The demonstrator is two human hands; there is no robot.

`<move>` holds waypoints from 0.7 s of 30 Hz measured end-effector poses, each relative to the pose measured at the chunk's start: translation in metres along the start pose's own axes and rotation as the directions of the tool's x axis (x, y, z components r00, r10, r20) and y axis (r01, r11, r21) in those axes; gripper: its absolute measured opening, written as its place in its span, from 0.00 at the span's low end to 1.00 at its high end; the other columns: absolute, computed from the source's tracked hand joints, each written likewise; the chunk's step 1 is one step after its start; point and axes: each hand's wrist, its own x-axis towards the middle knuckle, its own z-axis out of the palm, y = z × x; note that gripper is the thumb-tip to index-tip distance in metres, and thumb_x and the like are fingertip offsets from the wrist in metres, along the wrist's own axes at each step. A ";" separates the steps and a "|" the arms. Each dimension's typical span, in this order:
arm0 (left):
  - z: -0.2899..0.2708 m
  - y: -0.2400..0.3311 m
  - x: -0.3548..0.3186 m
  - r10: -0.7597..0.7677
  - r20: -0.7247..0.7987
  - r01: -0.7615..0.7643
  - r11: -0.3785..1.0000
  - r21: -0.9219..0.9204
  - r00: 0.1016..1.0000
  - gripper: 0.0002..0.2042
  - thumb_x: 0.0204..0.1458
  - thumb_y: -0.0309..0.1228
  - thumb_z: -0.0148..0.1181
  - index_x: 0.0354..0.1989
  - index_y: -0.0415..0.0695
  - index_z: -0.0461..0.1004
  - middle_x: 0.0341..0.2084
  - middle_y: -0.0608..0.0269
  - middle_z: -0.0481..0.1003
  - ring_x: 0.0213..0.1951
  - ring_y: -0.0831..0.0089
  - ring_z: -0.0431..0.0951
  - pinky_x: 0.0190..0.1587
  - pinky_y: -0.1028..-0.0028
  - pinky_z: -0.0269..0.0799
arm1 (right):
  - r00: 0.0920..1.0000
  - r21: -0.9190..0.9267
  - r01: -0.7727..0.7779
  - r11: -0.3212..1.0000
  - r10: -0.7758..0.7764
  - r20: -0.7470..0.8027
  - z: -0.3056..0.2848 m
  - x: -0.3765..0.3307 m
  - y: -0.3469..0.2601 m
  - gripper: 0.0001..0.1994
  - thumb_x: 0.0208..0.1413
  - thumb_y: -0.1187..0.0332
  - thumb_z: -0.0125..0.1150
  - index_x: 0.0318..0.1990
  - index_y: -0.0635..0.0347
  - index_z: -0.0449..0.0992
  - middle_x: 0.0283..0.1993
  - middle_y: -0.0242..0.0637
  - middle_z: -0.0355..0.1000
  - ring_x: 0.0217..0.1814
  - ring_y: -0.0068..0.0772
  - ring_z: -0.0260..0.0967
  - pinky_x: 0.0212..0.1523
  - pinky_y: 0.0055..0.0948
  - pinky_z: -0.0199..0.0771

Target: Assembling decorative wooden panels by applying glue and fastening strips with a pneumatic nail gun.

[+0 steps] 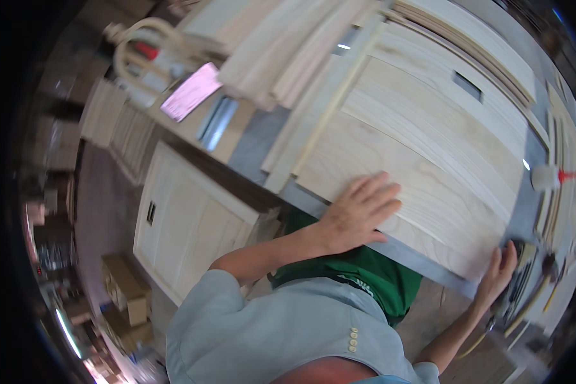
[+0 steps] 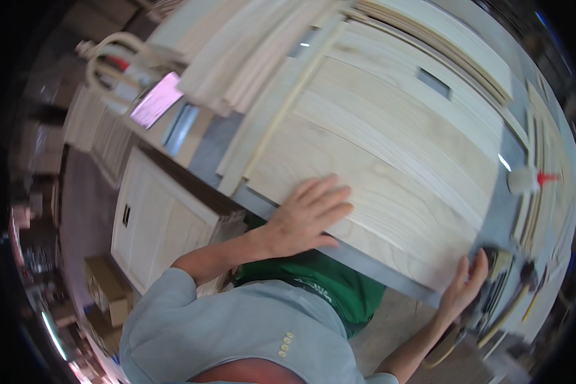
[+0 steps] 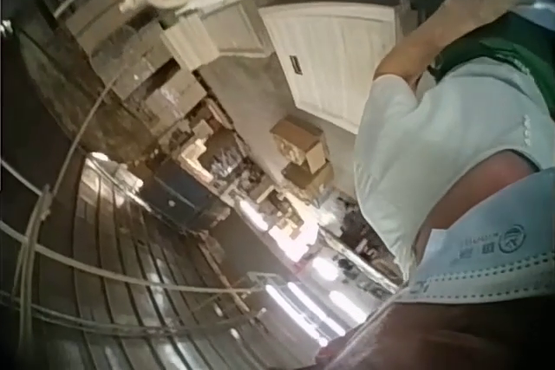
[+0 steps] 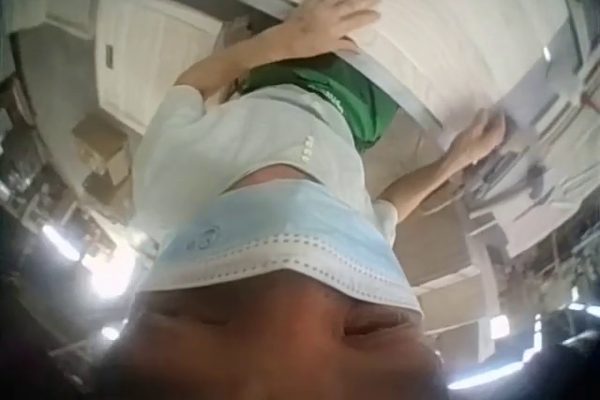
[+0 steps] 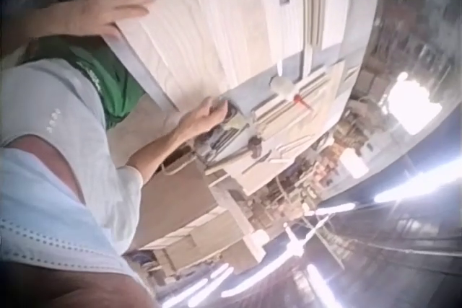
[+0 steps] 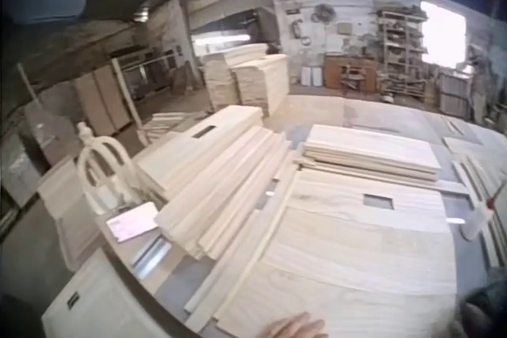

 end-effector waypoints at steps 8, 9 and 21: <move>0.008 -0.004 -0.006 -0.001 -0.108 -0.001 1.000 -0.016 0.994 0.32 0.36 0.44 0.67 0.51 0.42 0.69 0.58 0.56 0.62 0.64 0.57 0.54 0.63 0.60 0.51 | 0.995 -0.147 0.053 0.988 -0.039 0.097 0.034 0.088 0.004 0.27 0.59 0.58 0.54 0.59 0.70 0.62 0.58 0.51 0.64 0.57 0.41 0.62 0.58 0.33 0.59; 0.009 -0.004 -0.006 -0.005 -0.127 0.004 1.000 -0.010 0.992 0.32 0.36 0.44 0.67 0.51 0.42 0.69 0.58 0.56 0.62 0.64 0.57 0.54 0.63 0.60 0.51 | 0.994 -0.125 0.041 0.991 -0.027 0.108 0.037 0.092 0.006 0.29 0.58 0.58 0.54 0.60 0.71 0.61 0.59 0.51 0.63 0.60 0.41 0.61 0.59 0.32 0.58; 0.008 -0.003 -0.007 -0.011 -0.122 0.009 1.000 -0.022 0.992 0.31 0.38 0.44 0.66 0.51 0.42 0.69 0.58 0.56 0.62 0.64 0.57 0.54 0.63 0.60 0.51 | 0.992 -0.143 0.119 0.983 -0.125 -0.028 0.049 0.083 -0.006 0.26 0.57 0.58 0.55 0.56 0.71 0.66 0.49 0.49 0.68 0.46 0.39 0.63 0.50 0.31 0.61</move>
